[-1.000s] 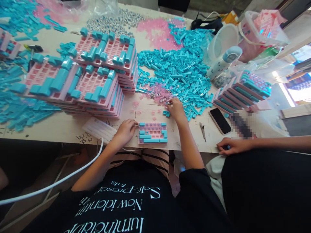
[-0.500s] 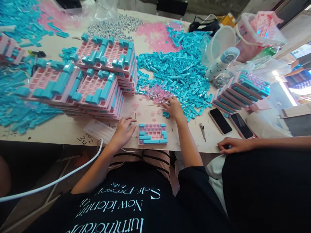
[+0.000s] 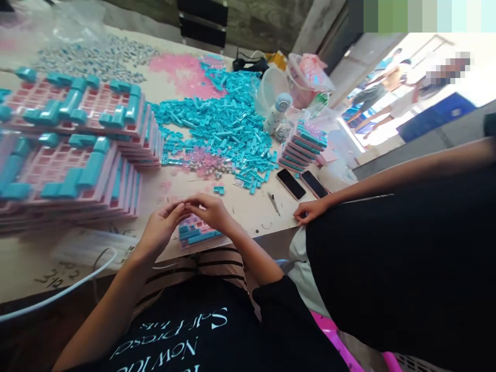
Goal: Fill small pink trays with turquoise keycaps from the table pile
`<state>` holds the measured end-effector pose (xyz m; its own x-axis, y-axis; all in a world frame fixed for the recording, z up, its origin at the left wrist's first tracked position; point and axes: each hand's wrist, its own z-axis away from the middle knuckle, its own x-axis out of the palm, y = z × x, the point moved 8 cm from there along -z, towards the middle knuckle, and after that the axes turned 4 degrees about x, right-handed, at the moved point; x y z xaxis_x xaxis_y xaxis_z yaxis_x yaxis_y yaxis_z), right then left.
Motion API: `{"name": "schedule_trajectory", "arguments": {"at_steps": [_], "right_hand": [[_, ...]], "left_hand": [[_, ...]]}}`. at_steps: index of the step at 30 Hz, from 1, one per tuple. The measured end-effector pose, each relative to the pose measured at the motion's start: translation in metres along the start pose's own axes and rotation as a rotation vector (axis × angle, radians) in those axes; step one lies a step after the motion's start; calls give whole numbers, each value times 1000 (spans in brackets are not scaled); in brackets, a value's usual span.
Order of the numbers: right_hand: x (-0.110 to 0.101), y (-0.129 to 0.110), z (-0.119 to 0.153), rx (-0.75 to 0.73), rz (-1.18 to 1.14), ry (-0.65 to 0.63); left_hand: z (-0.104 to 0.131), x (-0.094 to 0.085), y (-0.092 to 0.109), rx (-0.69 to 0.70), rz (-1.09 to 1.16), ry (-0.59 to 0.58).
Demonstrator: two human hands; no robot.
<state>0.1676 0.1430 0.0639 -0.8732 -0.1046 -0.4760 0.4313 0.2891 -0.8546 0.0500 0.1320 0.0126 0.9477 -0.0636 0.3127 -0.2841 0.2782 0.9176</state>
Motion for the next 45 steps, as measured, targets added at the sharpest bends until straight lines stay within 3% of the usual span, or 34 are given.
{"name": "schedule_trajectory", "arguments": {"at_steps": [4,12,32,36,45], "right_hand": [[-6,0,14,10,-24,41],[-16,-8,22,-41,47,68],[-14,-18,27,-192,159,52],[-15,-17,29,-212,192,49],[-26,-26,36,-238,229,97]], "left_hand": [[1,3,-7,-62,2,1],[3,6,6,-14,-101,48],[3,12,13,1,-151,25],[2,11,2,-55,-145,2],[-3,23,-25,-200,99,-53]]}}
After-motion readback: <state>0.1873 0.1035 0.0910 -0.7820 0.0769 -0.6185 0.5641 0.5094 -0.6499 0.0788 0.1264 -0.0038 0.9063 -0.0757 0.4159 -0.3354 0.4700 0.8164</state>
